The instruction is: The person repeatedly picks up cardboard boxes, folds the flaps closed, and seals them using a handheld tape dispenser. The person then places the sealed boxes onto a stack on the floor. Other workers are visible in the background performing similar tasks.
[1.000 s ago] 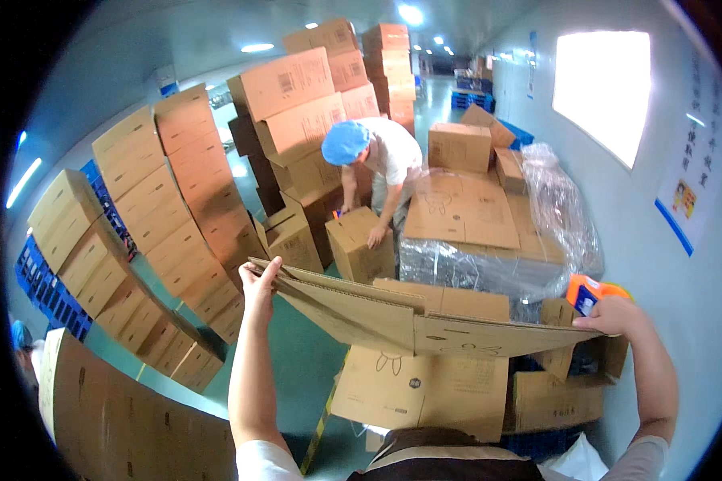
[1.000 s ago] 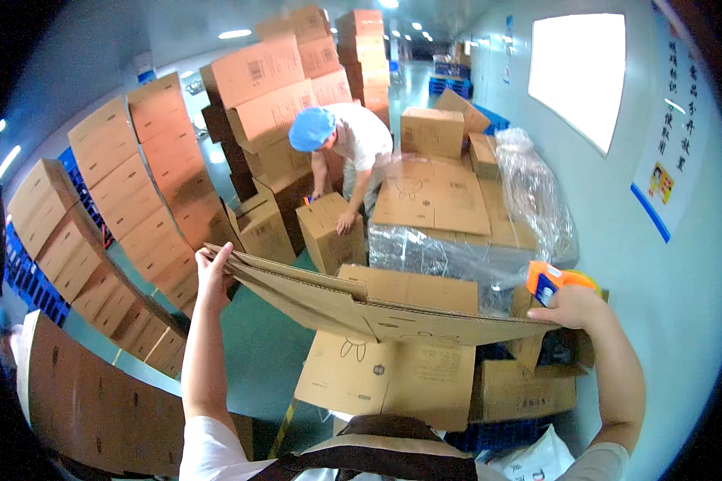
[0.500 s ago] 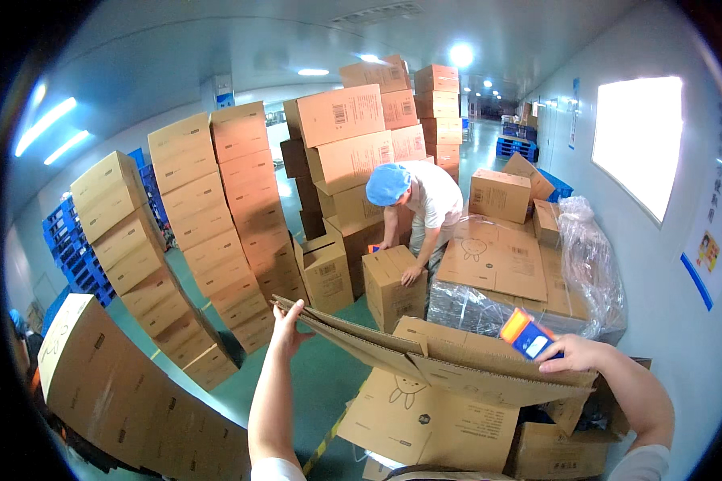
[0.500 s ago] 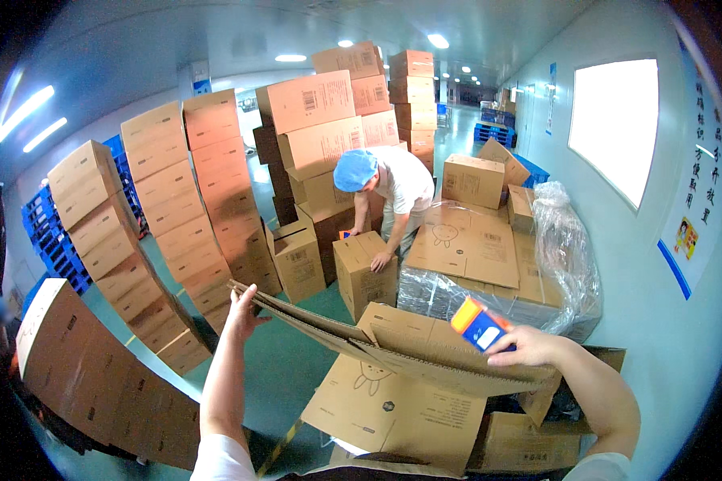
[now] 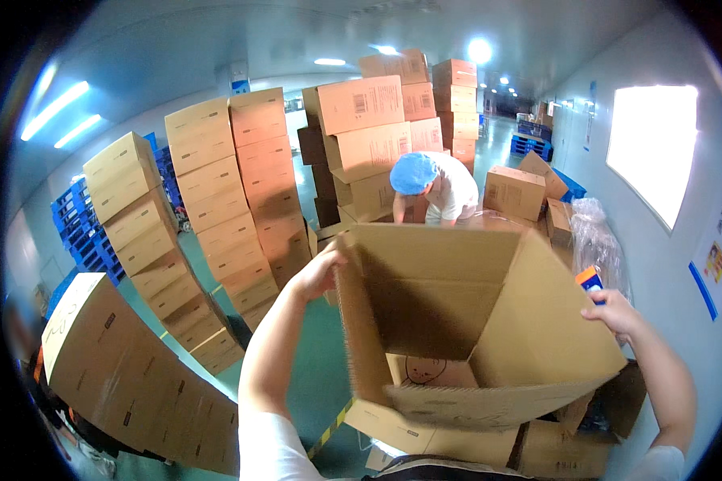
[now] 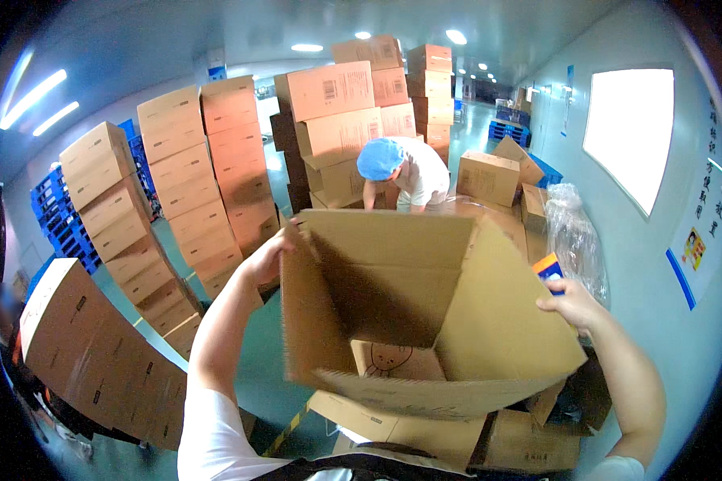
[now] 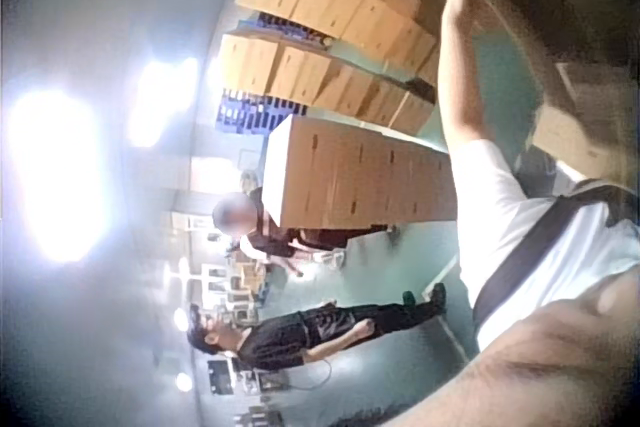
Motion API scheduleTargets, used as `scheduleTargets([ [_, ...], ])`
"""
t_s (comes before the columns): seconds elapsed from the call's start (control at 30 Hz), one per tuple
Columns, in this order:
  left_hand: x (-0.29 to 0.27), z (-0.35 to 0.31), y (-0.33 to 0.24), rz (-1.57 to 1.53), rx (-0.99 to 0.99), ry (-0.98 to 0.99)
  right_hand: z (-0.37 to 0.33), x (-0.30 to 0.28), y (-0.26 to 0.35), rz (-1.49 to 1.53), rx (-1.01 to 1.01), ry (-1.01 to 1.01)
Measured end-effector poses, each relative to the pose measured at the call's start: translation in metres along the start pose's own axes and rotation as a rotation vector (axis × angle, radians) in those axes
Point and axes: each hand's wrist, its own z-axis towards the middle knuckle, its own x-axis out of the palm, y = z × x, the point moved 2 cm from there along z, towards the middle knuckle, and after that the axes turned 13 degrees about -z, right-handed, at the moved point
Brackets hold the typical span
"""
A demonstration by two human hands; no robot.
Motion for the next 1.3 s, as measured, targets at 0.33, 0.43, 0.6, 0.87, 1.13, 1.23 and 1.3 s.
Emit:
scheduleTargets([
  [0.33, 0.123, 0.039, 0.153, 0.908, 0.228, 0.272, 0.033, 0.073, -0.024, -0.686, -0.307, -0.313],
  [0.43, 0.12, 0.038, 0.162, 1.044, 0.345, 0.249, 0.028, 0.092, -0.021, -0.895, -0.389, -0.249],
  [0.6, 0.134, 0.016, 0.171, 1.608, 0.042, -0.106, 0.035, 0.151, -0.028, -1.133, -0.751, 0.158],
  [0.87, 0.082, 0.001, 0.175, 1.539, 0.053, 0.197, -0.049, 0.14, 0.019, -0.532, -0.92, 0.919],
  [1.13, 0.005, -0.026, 0.124, -0.145, -0.021, -0.44, 0.057, 0.135, 0.031, -0.712, -0.675, 0.63],
  [1.23, 0.025, -0.037, 0.138, -0.262, -0.269, -0.239, 0.079, 0.158, -0.024, -0.994, -1.175, -0.082],
  [1.3, 0.037, -0.038, 0.154, 0.293, -0.177, -0.228, 0.071, 0.171, -0.036, -1.022, -1.23, -0.146],
])
